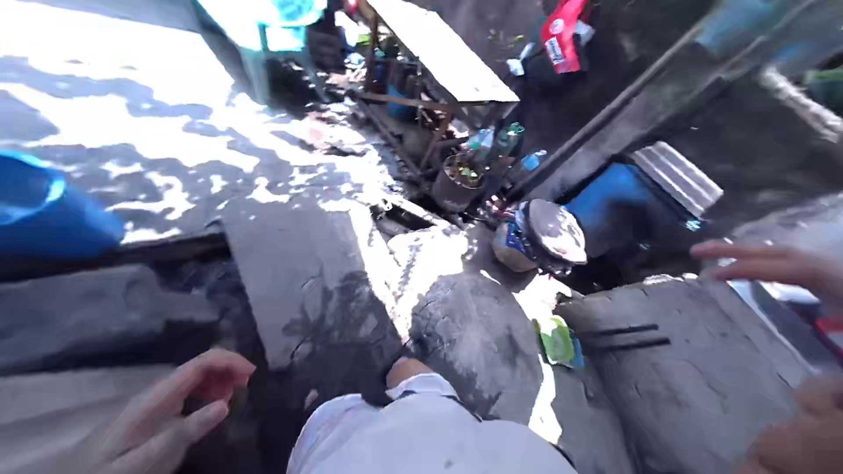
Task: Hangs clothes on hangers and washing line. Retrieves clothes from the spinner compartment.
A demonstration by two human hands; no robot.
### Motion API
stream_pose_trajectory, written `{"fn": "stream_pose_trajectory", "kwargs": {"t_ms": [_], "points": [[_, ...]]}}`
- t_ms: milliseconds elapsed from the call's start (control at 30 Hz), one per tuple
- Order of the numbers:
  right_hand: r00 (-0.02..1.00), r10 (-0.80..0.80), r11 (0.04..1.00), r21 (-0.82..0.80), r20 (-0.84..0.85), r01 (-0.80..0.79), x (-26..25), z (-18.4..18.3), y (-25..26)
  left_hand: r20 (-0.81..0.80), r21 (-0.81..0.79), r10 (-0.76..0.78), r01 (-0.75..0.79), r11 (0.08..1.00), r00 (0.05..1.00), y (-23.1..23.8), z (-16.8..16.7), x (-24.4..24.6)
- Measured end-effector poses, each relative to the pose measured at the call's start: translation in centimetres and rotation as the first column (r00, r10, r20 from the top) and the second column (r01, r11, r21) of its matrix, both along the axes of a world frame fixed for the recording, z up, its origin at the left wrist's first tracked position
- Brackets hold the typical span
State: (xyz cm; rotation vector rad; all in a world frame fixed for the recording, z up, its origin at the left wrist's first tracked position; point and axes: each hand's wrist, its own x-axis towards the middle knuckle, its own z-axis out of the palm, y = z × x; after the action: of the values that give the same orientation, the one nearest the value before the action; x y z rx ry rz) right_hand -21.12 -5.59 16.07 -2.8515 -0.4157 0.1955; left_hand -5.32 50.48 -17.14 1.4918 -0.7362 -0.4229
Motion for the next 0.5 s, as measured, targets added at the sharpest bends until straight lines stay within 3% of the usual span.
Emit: {"fn": "stream_pose_trajectory", "kwargs": {"t_ms": [33,67,100,167,233,300,400,500], "points": [[0.964,0.145,0.978,0.178,-0.224,-0.106,3.9,-3.7,1.8,-0.023,0.089,0.150,-0.148,0.985,0.988,4.3,-0.9,-3.2],[0.907,0.224,0.937,0.335,-0.357,-0.099,7.6,-7.5,3.2,-0.055,0.186,0.321,-0.306,0.934,0.945,8.0,-1.2,-6.9],[0.885,0.232,0.908,0.417,-0.404,-0.048,10.8,-11.4,4.6,-0.082,0.311,0.503,-0.457,0.833,0.860,11.2,-0.9,-10.7],[0.893,0.178,0.933,0.360,-0.413,-0.019,15.9,-17.8,8.9,-0.101,0.596,0.821,-0.626,0.502,0.562,15.4,0.8,-16.7],[0.827,0.203,0.965,0.252,-0.525,-0.077,18.8,-21.3,14.3,-0.040,0.798,0.977,-0.582,0.157,0.210,19.1,0.9,-21.1],[0.691,0.303,0.952,0.241,-0.657,-0.189,19.7,-22.5,19.6,0.027,0.884,0.999,-0.466,-0.034,-0.021,22.8,-0.3,-24.7],[0.581,0.400,0.917,0.313,-0.709,-0.248,20.3,-22.9,25.3,0.062,0.916,0.985,-0.382,-0.120,-0.160,27.8,-2.8,-26.4],[0.595,0.402,0.915,0.288,-0.696,-0.282,21.0,-23.5,28.6,-0.010,0.869,0.989,-0.492,-0.064,-0.146,33.3,-8.3,-22.8]]}}
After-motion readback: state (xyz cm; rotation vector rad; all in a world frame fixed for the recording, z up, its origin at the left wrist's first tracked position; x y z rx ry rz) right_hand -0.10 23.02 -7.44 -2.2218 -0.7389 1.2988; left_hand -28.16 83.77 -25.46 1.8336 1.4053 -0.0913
